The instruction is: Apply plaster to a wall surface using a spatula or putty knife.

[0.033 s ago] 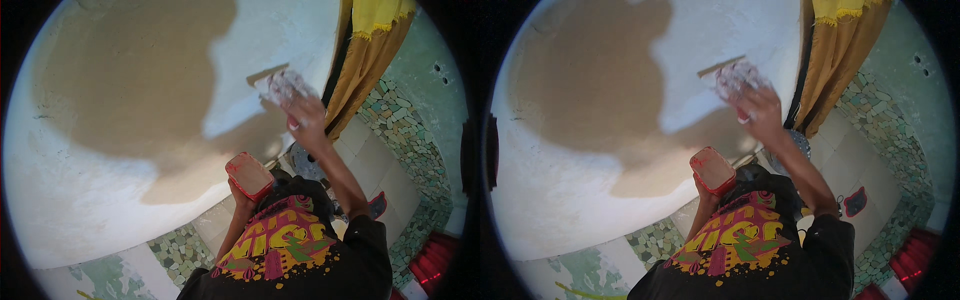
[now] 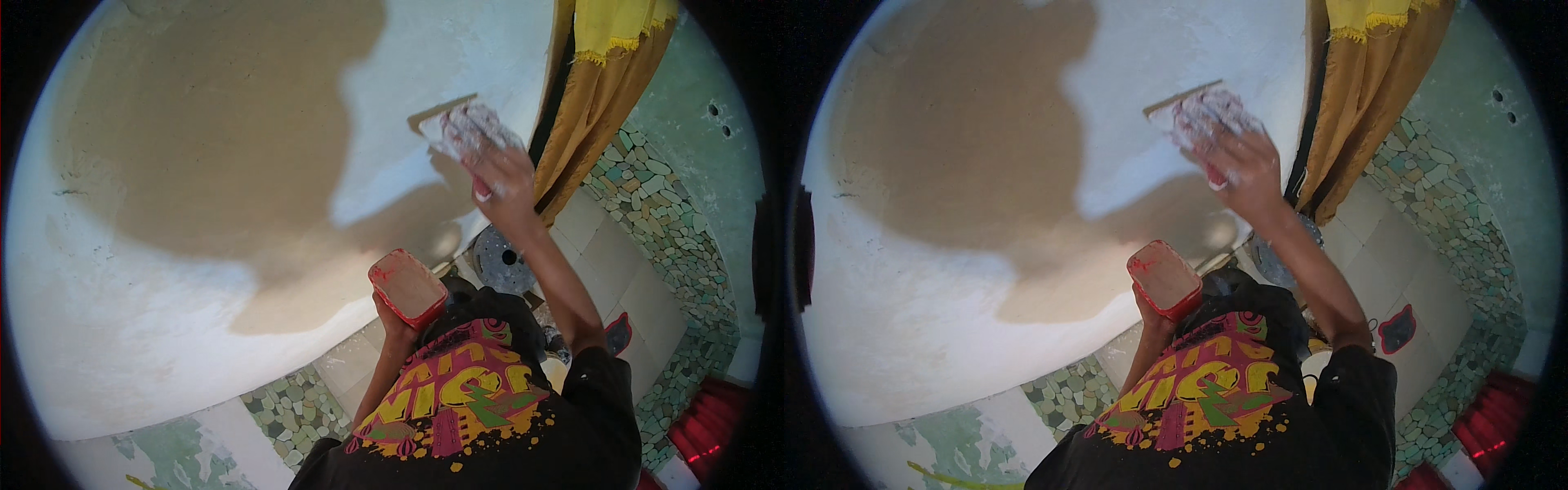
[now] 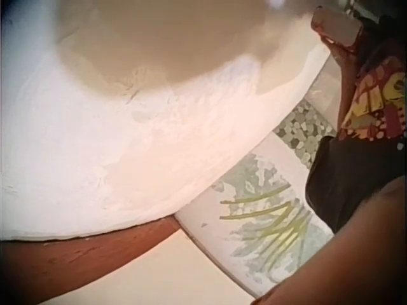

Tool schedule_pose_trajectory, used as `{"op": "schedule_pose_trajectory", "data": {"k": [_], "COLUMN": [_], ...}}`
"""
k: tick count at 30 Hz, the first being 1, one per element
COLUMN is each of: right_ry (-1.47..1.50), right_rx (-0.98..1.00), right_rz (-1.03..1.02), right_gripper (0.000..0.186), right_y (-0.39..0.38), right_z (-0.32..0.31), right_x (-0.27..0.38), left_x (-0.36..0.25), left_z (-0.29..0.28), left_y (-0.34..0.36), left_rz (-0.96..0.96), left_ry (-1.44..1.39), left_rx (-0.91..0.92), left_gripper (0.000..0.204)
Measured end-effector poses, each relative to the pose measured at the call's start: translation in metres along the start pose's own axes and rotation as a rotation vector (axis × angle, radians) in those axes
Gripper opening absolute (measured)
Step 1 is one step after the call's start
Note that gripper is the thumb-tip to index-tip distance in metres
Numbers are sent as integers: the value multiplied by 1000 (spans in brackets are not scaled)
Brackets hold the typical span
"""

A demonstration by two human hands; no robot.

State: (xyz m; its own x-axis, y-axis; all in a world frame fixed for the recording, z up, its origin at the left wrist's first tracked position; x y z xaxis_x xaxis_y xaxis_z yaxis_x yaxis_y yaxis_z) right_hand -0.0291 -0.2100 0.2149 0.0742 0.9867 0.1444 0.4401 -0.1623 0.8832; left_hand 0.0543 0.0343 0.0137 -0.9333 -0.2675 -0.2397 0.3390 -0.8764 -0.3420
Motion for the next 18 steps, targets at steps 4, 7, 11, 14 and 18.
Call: {"op": "schedule_pose_trajectory", "data": {"k": [4, 7, 11, 14, 18], "right_ry": [-145, -171, -173, -106, 31], "right_rx": [-1, 91, 297, 315, -47], "right_rz": [-131, -137, -40, 80, 245], "right_gripper": [47, 49, 50, 52, 50], "right_y": [8, -21, -58, -43, -10], "right_z": [27, 48, 48, 30, 16], "right_x": [-29, -33, -36, -20, -20], "left_x": [-1, -3, -8, -14, -9], "left_z": [-3, -6, -11, -9, -4], "left_y": [-2, -1, -4, -2, -2], "left_rz": [-12, -18, -24, -42, -24], "left_ry": [-48, -58, -6, -33, -38], "left_rx": [-49, -75, -102, -6, -3], "left_gripper": [62, 62, 61, 61, 61]}}
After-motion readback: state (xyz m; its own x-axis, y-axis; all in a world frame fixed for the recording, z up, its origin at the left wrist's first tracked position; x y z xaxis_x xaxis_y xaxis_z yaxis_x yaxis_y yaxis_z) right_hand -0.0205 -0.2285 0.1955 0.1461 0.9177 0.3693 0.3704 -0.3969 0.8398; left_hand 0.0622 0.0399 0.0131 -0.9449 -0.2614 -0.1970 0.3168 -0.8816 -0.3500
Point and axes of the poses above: each hand's wrist, its own y-axis towards the middle knuckle, its own z-axis out of the palm, x = y × z, the point moved 3 cm from there along y, towards the middle knuckle, and after that the axes turned 7 degrees about -z, right-handed, at the moved point
